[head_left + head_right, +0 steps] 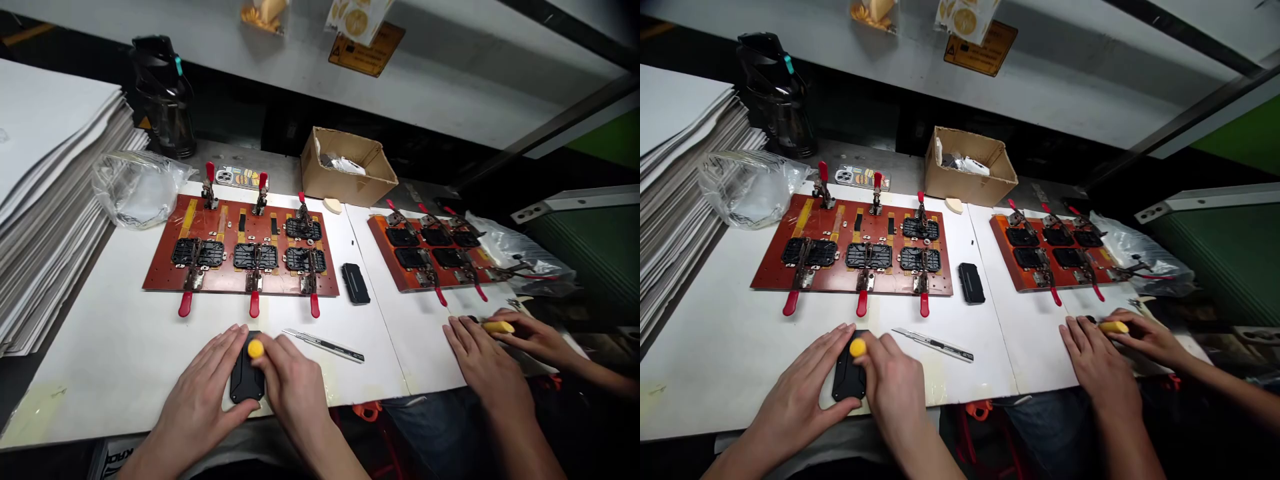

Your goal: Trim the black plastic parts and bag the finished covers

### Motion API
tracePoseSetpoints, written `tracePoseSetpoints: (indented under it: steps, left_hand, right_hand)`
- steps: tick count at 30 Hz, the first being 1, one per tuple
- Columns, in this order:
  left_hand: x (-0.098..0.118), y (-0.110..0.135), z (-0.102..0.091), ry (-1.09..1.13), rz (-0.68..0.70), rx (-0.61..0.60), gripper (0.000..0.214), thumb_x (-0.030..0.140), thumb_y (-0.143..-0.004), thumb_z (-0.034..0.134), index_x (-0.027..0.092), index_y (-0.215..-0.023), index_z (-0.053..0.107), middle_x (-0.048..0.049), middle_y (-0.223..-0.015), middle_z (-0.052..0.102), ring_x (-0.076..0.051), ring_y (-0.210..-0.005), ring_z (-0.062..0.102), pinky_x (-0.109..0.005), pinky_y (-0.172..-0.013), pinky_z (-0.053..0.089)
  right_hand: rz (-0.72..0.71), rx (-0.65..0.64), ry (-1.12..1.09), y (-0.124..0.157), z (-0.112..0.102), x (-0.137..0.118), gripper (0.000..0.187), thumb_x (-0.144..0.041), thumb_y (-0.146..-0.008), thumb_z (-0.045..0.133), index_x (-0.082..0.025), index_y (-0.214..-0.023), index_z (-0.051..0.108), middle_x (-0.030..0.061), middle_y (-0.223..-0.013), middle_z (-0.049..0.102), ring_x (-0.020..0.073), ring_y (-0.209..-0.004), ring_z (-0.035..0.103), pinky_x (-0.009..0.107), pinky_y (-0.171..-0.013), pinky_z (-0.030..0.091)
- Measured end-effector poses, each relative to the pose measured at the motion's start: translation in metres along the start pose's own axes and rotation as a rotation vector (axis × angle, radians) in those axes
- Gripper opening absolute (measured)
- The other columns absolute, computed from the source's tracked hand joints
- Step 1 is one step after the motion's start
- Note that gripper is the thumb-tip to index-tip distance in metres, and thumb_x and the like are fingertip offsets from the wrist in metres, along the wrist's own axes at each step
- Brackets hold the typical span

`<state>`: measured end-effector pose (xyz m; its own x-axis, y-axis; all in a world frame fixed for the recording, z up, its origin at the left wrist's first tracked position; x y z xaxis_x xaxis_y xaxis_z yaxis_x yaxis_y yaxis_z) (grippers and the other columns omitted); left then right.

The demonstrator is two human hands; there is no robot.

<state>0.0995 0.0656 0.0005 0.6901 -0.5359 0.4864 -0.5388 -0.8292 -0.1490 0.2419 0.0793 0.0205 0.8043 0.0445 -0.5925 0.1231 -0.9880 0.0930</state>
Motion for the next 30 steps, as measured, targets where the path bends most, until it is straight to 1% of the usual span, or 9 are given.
tracePoseSetpoints:
  steps: [3,6,9,13,18,20,25,27,30]
  left_hand:
    - [0.0,0.001,-0.002,-0.017,-0.007,0.009,0.088,0.04,-0.094,0.064,0.013,-0.162,0.016,-0.0098,-0.163,0.034,-0.027,-0.148,0.036,-0.044,-0.117,0.043]
    - [0.001,0.002,-0.003,-0.023,0.008,0.013,0.088,0.042,-0.094,0.064,0.013,-0.162,0.017,-0.0097,-0.162,0.035,-0.027,-0.148,0.036,-0.043,-0.116,0.044]
    - [0.002,0.003,-0.004,-0.024,0.017,0.026,0.086,0.044,-0.095,0.063,0.013,-0.162,0.019,-0.0092,-0.162,0.036,-0.027,-0.147,0.037,-0.043,-0.117,0.042]
    - [0.001,0.002,-0.004,-0.026,0.005,0.04,0.084,0.047,-0.097,0.061,0.012,-0.162,0.02,-0.0097,-0.162,0.037,-0.027,-0.147,0.037,-0.043,-0.117,0.041]
    - [0.0,0.002,-0.003,-0.042,0.012,0.033,0.084,0.048,-0.097,0.06,0.012,-0.161,0.021,-0.0092,-0.162,0.036,-0.027,-0.146,0.038,-0.042,-0.116,0.042]
    - [0.001,0.003,-0.003,-0.044,0.031,0.037,0.083,0.048,-0.097,0.059,0.012,-0.162,0.021,-0.0087,-0.162,0.036,-0.027,-0.147,0.038,-0.042,-0.117,0.04]
    - [0.001,0.002,-0.003,-0.024,0.025,0.057,0.081,0.049,-0.099,0.057,0.013,-0.162,0.021,-0.0083,-0.162,0.037,-0.027,-0.146,0.039,-0.043,-0.117,0.04]
    - [0.0,0.001,-0.005,-0.016,0.009,0.074,0.08,0.05,-0.1,0.055,0.012,-0.161,0.022,-0.0092,-0.161,0.038,-0.027,-0.146,0.039,-0.043,-0.115,0.042]
    - [0.0,0.001,-0.005,-0.026,0.008,0.083,0.08,0.05,-0.1,0.055,0.01,-0.161,0.023,-0.0099,-0.161,0.038,-0.027,-0.145,0.04,-0.042,-0.115,0.041]
  right_hand:
    - [0.05,0.195,-0.041,-0.001,-0.016,0.01,0.027,-0.028,-0.104,0.048,-0.029,-0.127,0.063,0.0013,-0.095,0.067,0.0145,-0.077,0.065,0.023,-0.066,0.043]
    - [0.122,0.269,-0.247,0.005,-0.023,0.021,0.023,-0.033,-0.102,0.055,-0.024,-0.122,0.064,0.001,-0.093,0.068,0.0129,-0.075,0.063,0.022,-0.07,0.047]
    - [0.135,0.19,-0.348,0.012,-0.013,0.019,0.021,-0.032,-0.1,0.058,-0.023,-0.118,0.065,0.0011,-0.095,0.07,0.0126,-0.073,0.063,0.021,-0.071,0.049]
    - [0.104,0.084,-0.3,0.025,0.0,0.011,0.018,-0.028,-0.101,0.055,-0.025,-0.116,0.064,0.0011,-0.094,0.069,0.0152,-0.082,0.064,0.023,-0.075,0.048]
    - [0.069,-0.029,-0.345,0.048,0.003,0.009,0.013,-0.027,-0.1,0.055,-0.025,-0.109,0.063,-0.0013,-0.083,0.064,0.0129,-0.073,0.061,0.02,-0.067,0.046]
    - [0.071,-0.022,-0.344,0.041,0.001,0.009,0.011,-0.026,-0.099,0.057,-0.024,-0.108,0.064,-0.0015,-0.083,0.064,0.0127,-0.074,0.061,0.02,-0.068,0.046]
    - [0.088,0.074,-0.326,0.003,-0.004,0.008,0.012,-0.026,-0.1,0.057,-0.022,-0.107,0.066,-0.0003,-0.085,0.066,0.0142,-0.078,0.061,0.023,-0.073,0.045]
    - [0.093,0.064,-0.36,0.004,-0.004,0.006,0.011,-0.025,-0.1,0.057,-0.022,-0.105,0.066,-0.0003,-0.086,0.066,0.014,-0.077,0.06,0.022,-0.073,0.045]
    - [0.089,0.008,-0.416,0.025,-0.001,0.004,0.012,-0.021,-0.099,0.056,-0.022,-0.106,0.065,-0.0003,-0.09,0.067,0.0132,-0.08,0.061,0.021,-0.073,0.044]
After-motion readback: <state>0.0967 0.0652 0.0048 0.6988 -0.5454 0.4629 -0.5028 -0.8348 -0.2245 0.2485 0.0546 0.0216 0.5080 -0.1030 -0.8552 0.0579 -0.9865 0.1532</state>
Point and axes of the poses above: each hand's wrist, its own y-axis away from the middle knuckle, its own z-axis out of the palm, x = y × z, the point moved 8 cm from there along -y, towards the middle knuckle
